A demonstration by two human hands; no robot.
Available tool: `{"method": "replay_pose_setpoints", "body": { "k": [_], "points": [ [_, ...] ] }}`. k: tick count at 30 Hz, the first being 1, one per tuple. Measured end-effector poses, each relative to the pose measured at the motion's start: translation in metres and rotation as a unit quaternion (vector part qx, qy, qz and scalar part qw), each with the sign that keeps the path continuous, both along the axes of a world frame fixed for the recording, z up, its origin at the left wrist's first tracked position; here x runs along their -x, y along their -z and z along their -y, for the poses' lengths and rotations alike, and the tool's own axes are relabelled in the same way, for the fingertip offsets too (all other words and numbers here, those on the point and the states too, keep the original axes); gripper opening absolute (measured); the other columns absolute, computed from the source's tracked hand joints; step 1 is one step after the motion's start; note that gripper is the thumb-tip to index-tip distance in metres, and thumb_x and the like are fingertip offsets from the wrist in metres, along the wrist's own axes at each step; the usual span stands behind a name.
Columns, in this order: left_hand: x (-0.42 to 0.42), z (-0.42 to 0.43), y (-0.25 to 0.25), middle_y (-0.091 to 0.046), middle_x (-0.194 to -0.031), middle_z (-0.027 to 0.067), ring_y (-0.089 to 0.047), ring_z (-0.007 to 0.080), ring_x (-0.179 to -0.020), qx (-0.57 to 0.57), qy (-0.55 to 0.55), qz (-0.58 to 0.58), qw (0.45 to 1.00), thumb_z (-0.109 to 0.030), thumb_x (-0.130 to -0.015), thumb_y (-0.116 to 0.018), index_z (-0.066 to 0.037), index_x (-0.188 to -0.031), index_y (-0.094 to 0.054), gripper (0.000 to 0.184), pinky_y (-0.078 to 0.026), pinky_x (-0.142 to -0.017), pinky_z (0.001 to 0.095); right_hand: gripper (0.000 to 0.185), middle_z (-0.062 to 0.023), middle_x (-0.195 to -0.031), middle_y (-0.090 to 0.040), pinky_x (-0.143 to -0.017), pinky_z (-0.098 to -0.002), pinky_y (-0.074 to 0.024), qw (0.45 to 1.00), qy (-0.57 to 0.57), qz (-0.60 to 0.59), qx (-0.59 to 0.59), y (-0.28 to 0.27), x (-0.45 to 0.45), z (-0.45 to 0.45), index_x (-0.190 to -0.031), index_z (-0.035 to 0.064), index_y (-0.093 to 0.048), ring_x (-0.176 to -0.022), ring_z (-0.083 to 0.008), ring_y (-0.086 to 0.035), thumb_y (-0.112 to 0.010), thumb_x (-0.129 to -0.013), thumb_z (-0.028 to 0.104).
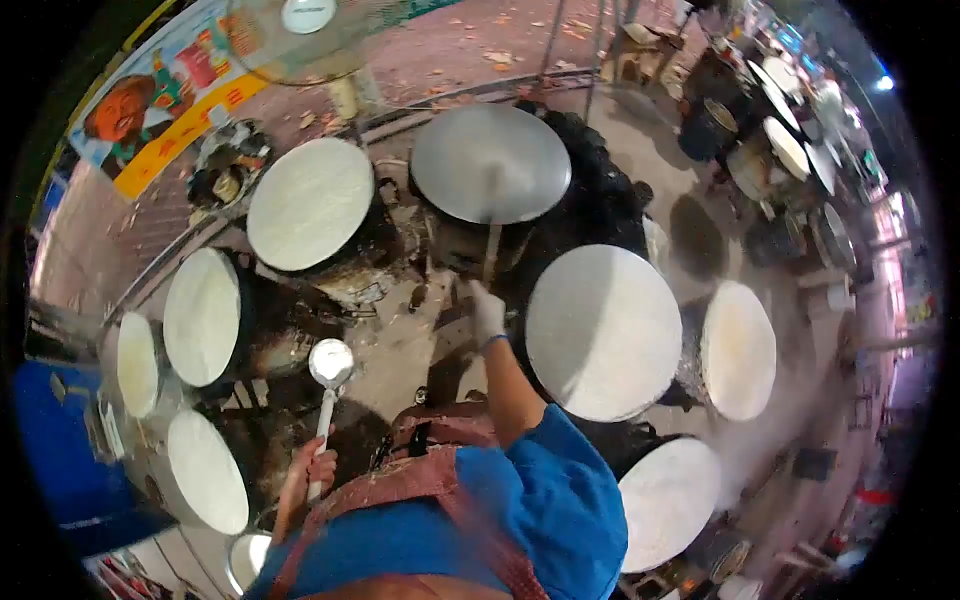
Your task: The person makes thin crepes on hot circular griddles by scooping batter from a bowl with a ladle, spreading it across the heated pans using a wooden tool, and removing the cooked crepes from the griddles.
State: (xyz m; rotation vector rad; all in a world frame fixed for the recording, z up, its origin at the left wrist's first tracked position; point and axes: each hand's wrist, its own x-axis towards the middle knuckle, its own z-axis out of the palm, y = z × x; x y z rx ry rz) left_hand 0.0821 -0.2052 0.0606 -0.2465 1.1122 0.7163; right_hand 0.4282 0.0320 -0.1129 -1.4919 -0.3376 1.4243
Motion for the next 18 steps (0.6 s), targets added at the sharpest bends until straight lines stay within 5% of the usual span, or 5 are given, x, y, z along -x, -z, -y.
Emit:
{"method": "replay_pose_setpoints", "body": {
  "k": [5, 9, 11, 14, 18],
  "points": [
    [-0.01, 0.104, 0.027, -0.032, -0.053, -0.0025, -0.03, 0.007, -0.038, -0.038, -0.212, 0.096, 0.972, -0.022, -0.09, -0.047, -0.023, -0.113, -0.052, 0.023, -0.023, -0.029, 0.0203, 0.024, -0.0013, -0.084, -0.059, -0.061, -0.0317, -0.0452, 0.989, 0.109, -0.101, -0.025, -0.022, -0.021, -0.016, -0.096, 0.0102, -0.06, -0.072, -0.0164, -0.055, -0.058, -0.084, 0.031],
    [-0.05, 0.177, 0.036, -0.035, -0.05, -0.001, -0.032, 0.0084, -0.036, -0.086, -0.426, 0.196, 0.879, -0.023, -0.092, -0.041, -0.013, -0.104, -0.052, 0.019, -0.027, -0.028, 0.0213, 0.019, 0.0019, -0.075, -0.052, -0.054, -0.025, -0.0404, 0.991, -0.112, -0.051, -0.051, -0.026, 0.05, 0.001, -0.089, 0.0103, -0.059, -0.065, -0.009, -0.049, -0.062, -0.083, 0.028],
    [-0.054, 0.212, 0.044, -0.038, -0.05, -0.0007, -0.034, 0.0075, -0.034, -0.029, -0.513, 0.215, 0.83, -0.029, -0.091, -0.044, -0.01, -0.077, -0.049, 0.023, -0.028, -0.028, 0.0211, 0.02, 0.0016, -0.068, -0.05, -0.043, -0.0246, -0.0365, 0.974, -0.209, 0.064, -0.062, -0.072, 0.124, 0.044, -0.095, 0.0083, -0.058, -0.054, -0.0081, -0.046, -0.062, -0.083, 0.024],
    [-0.073, 0.275, 0.032, -0.036, -0.051, -0.0002, -0.032, 0.0057, -0.034, -0.091, -0.609, 0.156, 0.772, -0.035, -0.089, -0.049, -0.01, -0.068, -0.041, 0.033, -0.026, -0.027, 0.0186, 0.032, -0.0004, -0.061, -0.045, -0.03, -0.0237, -0.0276, 0.84, -0.471, 0.158, -0.217, -0.06, 0.194, 0.103, -0.107, 0.0028, -0.055, -0.036, -0.0085, -0.035, -0.063, -0.08, 0.017],
    [-0.074, 0.366, 0.022, -0.033, -0.056, -0.0017, -0.029, 0.0039, -0.039, -0.266, -0.69, 0.058, 0.671, -0.019, -0.091, -0.046, -0.017, -0.108, -0.046, 0.017, -0.025, -0.028, 0.0149, 0.029, -0.0002, -0.065, -0.051, -0.036, -0.0218, -0.0347, 0.621, -0.735, 0.103, -0.251, -0.117, 0.311, 0.202, -0.103, 0.0013, -0.06, -0.044, -0.007, -0.043, -0.064, -0.08, 0.018]
  ]
}}
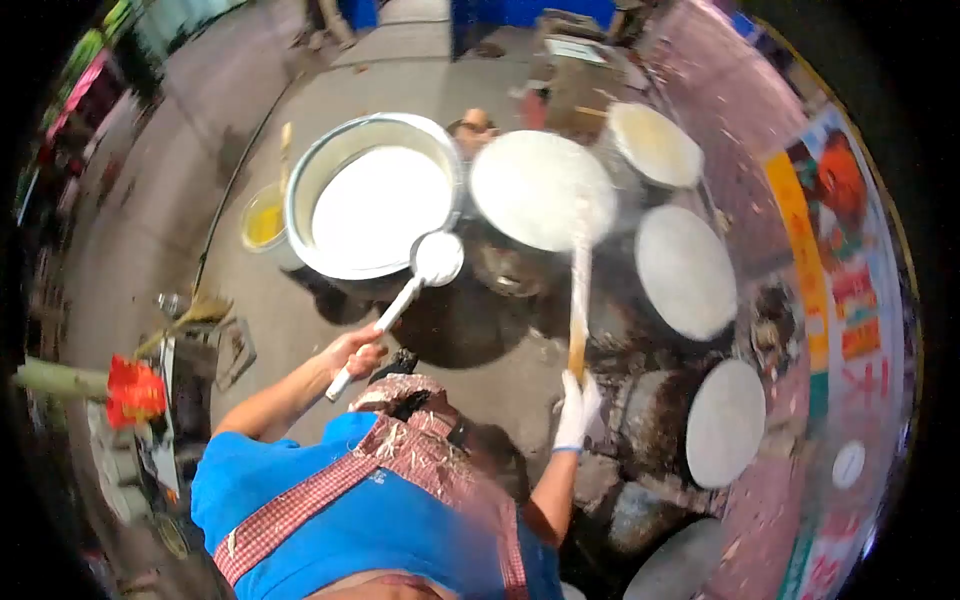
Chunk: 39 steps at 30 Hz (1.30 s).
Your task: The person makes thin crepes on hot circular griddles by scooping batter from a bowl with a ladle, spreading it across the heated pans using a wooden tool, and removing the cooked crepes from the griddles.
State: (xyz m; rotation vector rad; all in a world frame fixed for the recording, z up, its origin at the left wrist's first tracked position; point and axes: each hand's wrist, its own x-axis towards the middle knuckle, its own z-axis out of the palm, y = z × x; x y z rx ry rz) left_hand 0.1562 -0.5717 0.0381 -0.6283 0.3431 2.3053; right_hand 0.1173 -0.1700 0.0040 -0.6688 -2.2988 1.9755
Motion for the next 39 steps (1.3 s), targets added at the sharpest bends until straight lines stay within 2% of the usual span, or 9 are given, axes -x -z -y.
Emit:
{"method": "replay_pose_setpoints", "body": {
  "k": [5, 11, 17, 19, 21, 25, 27, 34, 39],
  "points": [
    [0.061, 0.112, 0.024, -0.041, -0.068, 0.0007, -0.033, 0.0059, -0.043, 0.178, -0.056, -0.158, 0.97, -0.009, -0.089, -0.047, -0.02, -0.131, -0.034, 0.045, -0.027, -0.031, 0.0144, 0.037, -0.0161, -0.092, -0.065, -0.072, -0.0381, -0.0477, 0.854, -0.284, -0.07, -0.43, -0.024, 0.156, 0.122, -0.1, 0.0073, -0.065, -0.084, -0.0319, -0.062, -0.067, -0.074, 0.033],
    [0.169, 0.24, 0.243, -0.039, -0.054, 0.0016, -0.033, 0.0085, -0.036, 0.325, -0.006, 0.112, 0.939, -0.013, -0.089, -0.048, -0.002, -0.099, -0.044, 0.016, -0.027, -0.029, 0.0215, 0.03, -0.0144, -0.083, -0.065, -0.072, -0.042, -0.0474, 0.572, -0.523, 0.054, -0.629, 0.001, 0.239, 0.317, -0.086, 0.0108, -0.065, -0.081, -0.0317, -0.062, -0.053, -0.077, 0.037],
    [0.175, 0.231, 0.222, -0.034, -0.05, 0.0032, -0.031, 0.0115, -0.033, 0.505, 0.104, 0.025, 0.857, -0.014, -0.089, -0.046, 0.001, -0.077, -0.038, 0.021, -0.027, -0.029, 0.0253, 0.036, -0.0158, -0.078, -0.064, -0.068, -0.0422, -0.0481, 0.691, -0.46, 0.115, -0.545, 0.013, 0.211, 0.32, -0.08, 0.0094, -0.066, -0.076, -0.0329, -0.062, -0.058, -0.075, 0.044],
    [0.188, 0.224, 0.217, -0.03, -0.048, -0.0031, -0.029, 0.0077, -0.033, 0.303, 0.046, 0.177, 0.935, -0.019, -0.091, -0.046, -0.008, -0.075, -0.036, 0.022, -0.027, -0.028, 0.0237, 0.04, -0.0169, -0.08, -0.064, -0.069, -0.0429, -0.048, 0.691, -0.47, 0.118, -0.536, 0.034, 0.178, 0.318, -0.084, 0.009, -0.067, -0.077, -0.0347, -0.062, -0.057, -0.076, 0.047],
    [0.195, 0.216, 0.148, -0.03, -0.047, -0.0051, -0.028, 0.0057, -0.033, 0.162, -0.039, 0.27, 0.948, -0.021, -0.092, -0.046, -0.011, -0.072, -0.035, 0.025, -0.026, -0.027, 0.0204, 0.042, -0.0173, -0.08, -0.064, -0.068, -0.0435, -0.0479, 0.734, -0.44, 0.133, -0.5, 0.014, 0.149, 0.313, -0.087, 0.0091, -0.066, -0.078, -0.0351, -0.062, -0.056, -0.078, 0.049],
    [0.193, 0.208, -0.027, -0.032, -0.047, -0.005, -0.028, 0.003, -0.033, 0.234, -0.113, 0.156, 0.953, -0.022, -0.09, -0.051, -0.011, -0.067, -0.035, 0.03, -0.021, -0.025, 0.0182, 0.036, -0.0162, -0.075, -0.064, -0.061, -0.0436, -0.0481, 0.809, -0.344, -0.016, -0.477, -0.025, 0.119, 0.294, -0.089, 0.0114, -0.064, -0.07, -0.0342, -0.063, -0.059, -0.078, 0.045],
    [0.191, 0.221, -0.081, -0.031, -0.05, -0.0048, -0.027, 0.0016, -0.035, 0.101, -0.135, 0.091, 0.981, -0.022, -0.09, -0.052, -0.009, -0.074, -0.038, 0.025, -0.021, -0.024, 0.0149, 0.028, -0.014, -0.074, -0.064, -0.058, -0.0412, -0.0479, 0.845, -0.306, -0.108, -0.425, -0.06, 0.128, 0.298, -0.09, 0.0117, -0.065, -0.065, -0.0305, -0.062, -0.065, -0.077, 0.036],
    [0.175, 0.229, -0.274, -0.023, -0.056, -0.0069, -0.019, -0.0001, -0.039, 0.276, -0.149, -0.216, 0.925, -0.026, -0.093, -0.049, -0.02, -0.101, -0.044, 0.011, -0.018, -0.025, 0.0129, 0.031, -0.0144, -0.075, -0.064, -0.057, -0.0359, -0.0484, 0.836, -0.152, -0.362, -0.383, -0.168, 0.204, 0.308, -0.097, 0.0061, -0.065, -0.064, -0.0275, -0.062, -0.071, -0.073, 0.024],
    [0.194, 0.253, -0.319, -0.027, -0.054, -0.0068, -0.024, 0.0031, -0.036, 0.503, -0.153, -0.393, 0.754, -0.034, -0.088, -0.054, -0.028, -0.128, -0.035, 0.045, -0.019, -0.028, 0.0176, 0.023, -0.0109, -0.08, -0.067, -0.061, -0.0303, -0.0489, 0.92, -0.108, -0.34, -0.161, -0.199, 0.229, 0.326, -0.099, 0.0024, -0.065, -0.064, -0.015, -0.061, -0.066, -0.077, 0.012]
  ]
}}
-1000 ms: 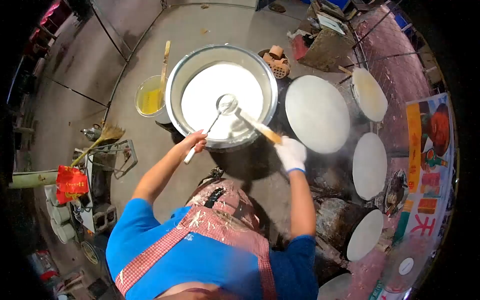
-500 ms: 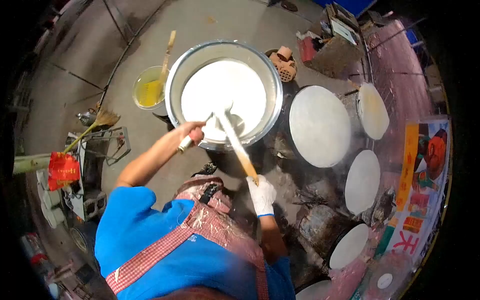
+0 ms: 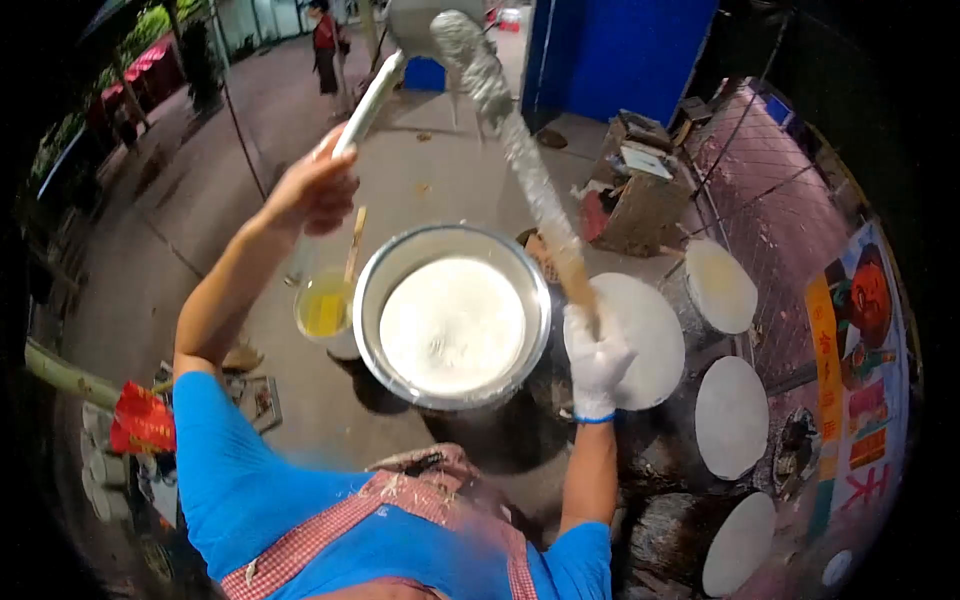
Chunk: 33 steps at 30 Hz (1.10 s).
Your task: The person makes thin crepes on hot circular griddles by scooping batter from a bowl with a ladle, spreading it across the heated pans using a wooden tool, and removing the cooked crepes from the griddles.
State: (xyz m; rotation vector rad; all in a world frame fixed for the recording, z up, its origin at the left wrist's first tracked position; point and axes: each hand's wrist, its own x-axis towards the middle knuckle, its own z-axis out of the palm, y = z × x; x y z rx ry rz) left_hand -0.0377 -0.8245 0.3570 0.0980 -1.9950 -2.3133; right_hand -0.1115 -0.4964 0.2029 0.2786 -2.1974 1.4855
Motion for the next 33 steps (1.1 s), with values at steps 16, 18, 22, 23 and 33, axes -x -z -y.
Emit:
{"method": "replay_pose_setpoints", "body": {
  "k": [16, 18, 22, 23, 33],
  "points": [
    [0.041, -0.246, 0.167, -0.028, -0.056, -0.0052, -0.023, 0.0035, -0.038, -0.127, 0.319, 0.307, 0.888, -0.028, -0.092, -0.047, -0.022, -0.121, -0.04, 0.031, -0.018, -0.028, 0.0163, 0.038, 0.0024, -0.066, -0.051, -0.043, -0.0224, -0.0361, 0.916, 0.061, 0.324, 0.227, 0.121, -0.206, -0.202, -0.11, 0.0065, -0.058, -0.049, -0.0062, -0.044, -0.063, -0.082, 0.03],
    [0.05, -0.321, 0.208, -0.033, -0.058, -0.0023, -0.028, 0.0049, -0.04, -0.297, 0.383, 0.488, 0.726, -0.028, -0.094, -0.042, -0.018, -0.116, -0.048, 0.025, -0.023, -0.029, 0.0179, 0.041, -0.0006, -0.066, -0.053, -0.043, -0.0237, -0.0373, 0.911, 0.145, 0.318, 0.22, 0.17, -0.258, -0.243, -0.111, 0.0042, -0.056, -0.049, -0.0075, -0.046, -0.061, -0.084, 0.034],
    [0.016, -0.482, 0.297, -0.041, -0.059, 0.0029, -0.037, 0.0092, -0.04, -0.362, 0.388, 0.71, 0.463, -0.024, -0.094, -0.037, 0.005, -0.115, -0.046, 0.036, -0.034, -0.035, 0.0231, 0.037, -0.0163, -0.089, -0.064, -0.07, -0.0337, -0.0478, 0.853, 0.286, 0.426, 0.098, 0.197, -0.424, -0.304, -0.105, 0.0053, -0.062, -0.079, -0.024, -0.063, -0.061, -0.081, 0.034],
    [-0.004, -0.522, 0.319, -0.04, -0.058, 0.0024, -0.038, 0.0095, -0.04, -0.352, 0.419, 0.705, 0.451, -0.024, -0.094, -0.037, 0.007, -0.113, -0.045, 0.037, -0.034, -0.035, 0.0232, 0.036, -0.0153, -0.09, -0.064, -0.072, -0.0342, -0.0484, 0.834, 0.347, 0.428, 0.024, 0.223, -0.473, -0.31, -0.105, 0.0075, -0.062, -0.082, -0.0266, -0.063, -0.062, -0.08, 0.033],
    [-0.246, -0.959, 0.3, -0.03, -0.053, -0.0047, -0.028, 0.0034, -0.038, 0.036, 0.778, 0.508, 0.368, -0.023, -0.093, -0.047, -0.02, -0.114, -0.043, 0.022, -0.02, -0.029, 0.0179, 0.039, -0.0173, -0.072, -0.062, -0.065, -0.0389, -0.0477, 0.46, 0.818, 0.311, 0.15, 0.179, -0.687, -0.397, -0.106, 0.0058, -0.062, -0.068, -0.0289, -0.063, -0.057, -0.082, 0.035]
  ]
}}
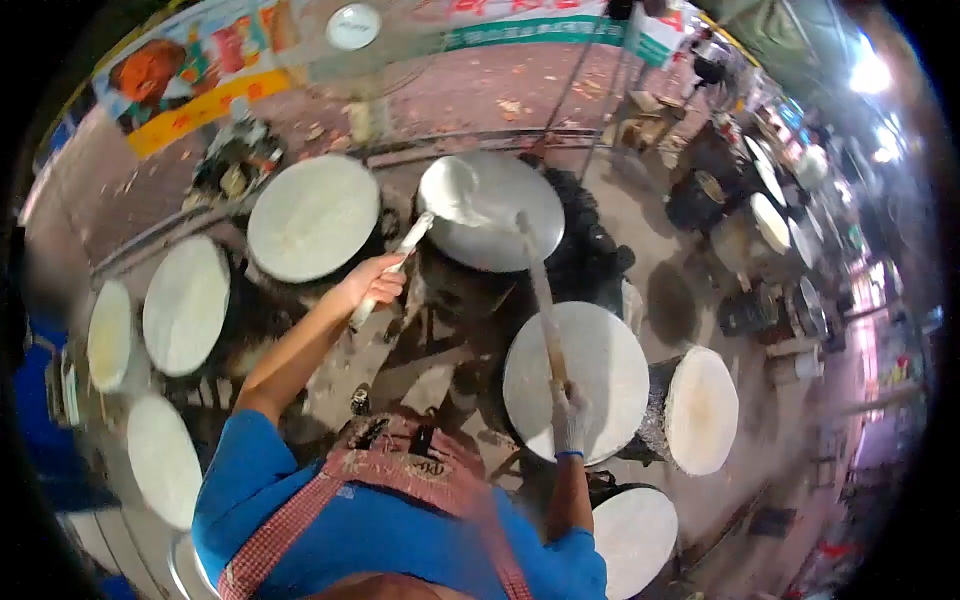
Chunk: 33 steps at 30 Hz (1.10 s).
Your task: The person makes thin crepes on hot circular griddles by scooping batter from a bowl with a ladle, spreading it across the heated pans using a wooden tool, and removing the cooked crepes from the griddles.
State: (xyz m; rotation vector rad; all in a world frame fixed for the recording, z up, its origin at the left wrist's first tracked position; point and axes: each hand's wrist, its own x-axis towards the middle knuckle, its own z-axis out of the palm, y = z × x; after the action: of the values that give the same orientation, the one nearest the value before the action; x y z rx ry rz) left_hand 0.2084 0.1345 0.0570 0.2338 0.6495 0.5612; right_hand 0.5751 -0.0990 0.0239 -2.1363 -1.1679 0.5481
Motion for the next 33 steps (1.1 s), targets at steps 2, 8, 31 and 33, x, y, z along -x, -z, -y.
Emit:
{"method": "replay_pose_setpoints", "body": {
  "k": [2, 8, 31, 33],
  "points": [
    [-0.041, -0.051, -0.032, -0.029, -0.051, -0.005, -0.025, 0.005, -0.036, -0.116, 0.046, -0.094, 0.988, -0.024, -0.092, -0.047, -0.023, -0.104, -0.039, 0.014, -0.017, -0.029, 0.0202, 0.039, -0.0184, -0.074, -0.062, -0.066, -0.0389, -0.0477, 0.995, -0.001, 0.026, -0.093, -0.023, 0.012, -0.034, -0.113, 0.0048, -0.058, -0.069, -0.0286, -0.063, -0.056, -0.084, 0.031],
    [-0.149, -0.188, 0.057, -0.046, -0.063, 0.0048, -0.045, 0.0146, -0.046, -0.284, 0.11, -0.29, 0.907, -0.009, -0.08, -0.05, -0.023, -0.143, -0.014, 0.073, -0.038, -0.04, 0.0297, 0.035, -0.0221, -0.088, -0.062, -0.072, -0.0454, -0.0475, 0.996, 0.041, 0.081, -0.024, -0.015, 0.079, -0.156, -0.116, 0.0261, -0.058, -0.081, -0.0386, -0.06, -0.057, -0.082, 0.027],
    [0.066, -0.223, 0.105, -0.057, -0.102, 0.0112, -0.056, 0.017, -0.067, -0.538, 0.051, -0.406, 0.737, 0.0, -0.077, -0.048, -0.012, -0.137, -0.033, 0.063, -0.046, -0.052, 0.0298, 0.037, -0.0092, -0.101, -0.065, -0.08, -0.0321, -0.0472, 0.988, 0.136, 0.003, -0.066, 0.049, 0.08, -0.293, -0.102, 0.0087, -0.065, -0.09, -0.0251, -0.062, -0.057, -0.078, 0.036],
    [0.115, -0.204, 0.136, -0.055, -0.109, 0.012, -0.055, 0.0176, -0.067, -0.565, 0.088, -0.5, 0.651, 0.0, -0.075, -0.046, -0.013, -0.138, -0.033, 0.065, -0.046, -0.052, 0.0297, 0.037, -0.0112, -0.1, -0.065, -0.081, -0.034, -0.0477, 0.958, 0.214, -0.182, -0.049, 0.039, 0.075, -0.26, -0.108, 0.0101, -0.063, -0.088, -0.0243, -0.062, -0.056, -0.079, 0.032]
  ]
}}
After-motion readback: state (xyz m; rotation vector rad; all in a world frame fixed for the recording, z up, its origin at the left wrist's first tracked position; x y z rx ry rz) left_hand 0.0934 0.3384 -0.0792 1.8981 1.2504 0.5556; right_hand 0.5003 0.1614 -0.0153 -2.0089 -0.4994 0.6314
